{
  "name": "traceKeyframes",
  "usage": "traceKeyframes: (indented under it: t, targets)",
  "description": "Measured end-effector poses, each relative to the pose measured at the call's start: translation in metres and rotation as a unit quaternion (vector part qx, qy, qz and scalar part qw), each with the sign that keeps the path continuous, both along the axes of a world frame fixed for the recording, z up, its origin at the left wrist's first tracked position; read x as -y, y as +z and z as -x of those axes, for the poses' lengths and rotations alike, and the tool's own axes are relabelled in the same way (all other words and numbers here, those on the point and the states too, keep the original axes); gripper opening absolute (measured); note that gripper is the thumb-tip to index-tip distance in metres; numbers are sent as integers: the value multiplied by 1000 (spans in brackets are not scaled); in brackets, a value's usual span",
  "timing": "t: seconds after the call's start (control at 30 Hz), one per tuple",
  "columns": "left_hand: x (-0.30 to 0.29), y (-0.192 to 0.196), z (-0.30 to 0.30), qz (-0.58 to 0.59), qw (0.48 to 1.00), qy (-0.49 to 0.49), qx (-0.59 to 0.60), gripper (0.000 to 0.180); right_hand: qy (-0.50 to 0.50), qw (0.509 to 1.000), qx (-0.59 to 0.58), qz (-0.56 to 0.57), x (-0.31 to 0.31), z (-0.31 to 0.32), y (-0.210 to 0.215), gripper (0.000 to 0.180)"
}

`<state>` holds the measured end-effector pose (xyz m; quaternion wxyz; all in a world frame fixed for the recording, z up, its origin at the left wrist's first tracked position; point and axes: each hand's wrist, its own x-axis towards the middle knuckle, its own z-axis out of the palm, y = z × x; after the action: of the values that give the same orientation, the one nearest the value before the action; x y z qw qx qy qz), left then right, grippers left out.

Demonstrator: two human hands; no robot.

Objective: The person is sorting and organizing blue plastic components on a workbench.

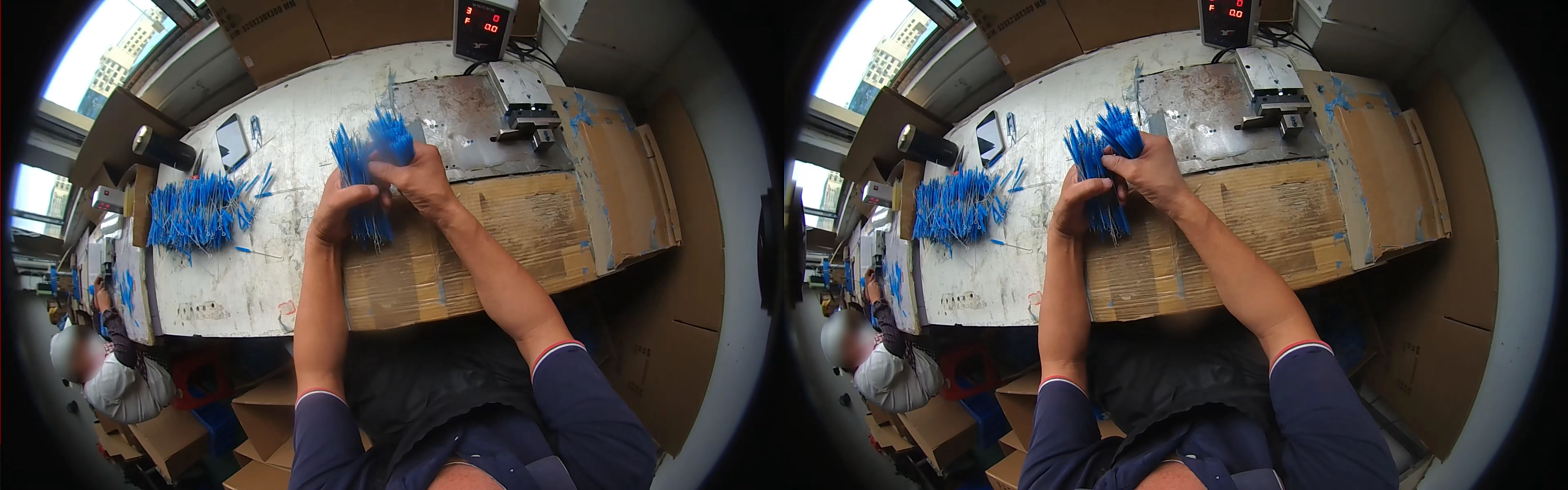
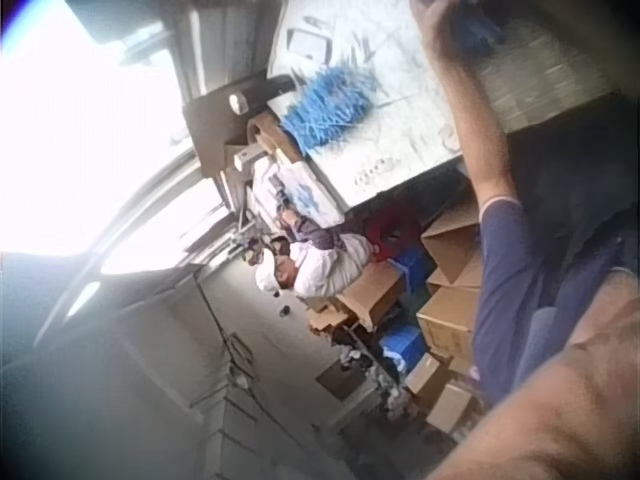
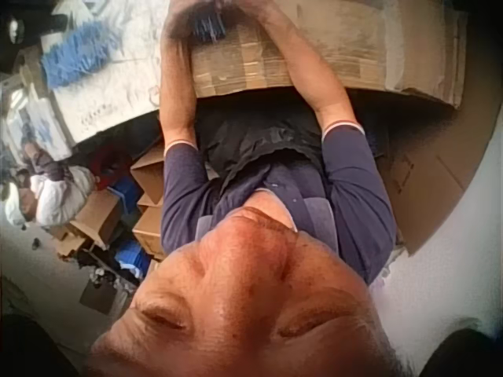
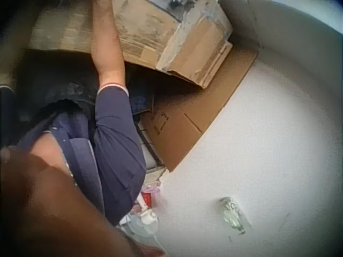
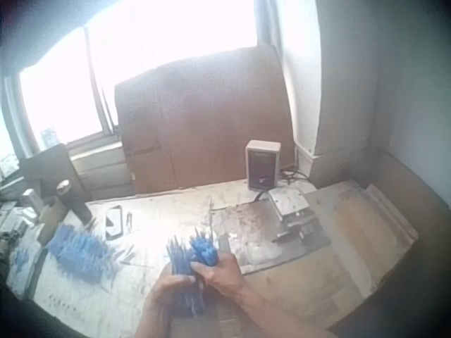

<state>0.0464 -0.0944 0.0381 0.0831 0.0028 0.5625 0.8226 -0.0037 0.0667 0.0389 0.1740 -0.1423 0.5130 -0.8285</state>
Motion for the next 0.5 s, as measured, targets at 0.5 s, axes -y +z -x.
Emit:
traceKeyframes:
  t: [0.5]
  targets:
    - [3,-5,4,-9,1000,-23,-3,58,0,999,34,-12,-3,-1,5,6]
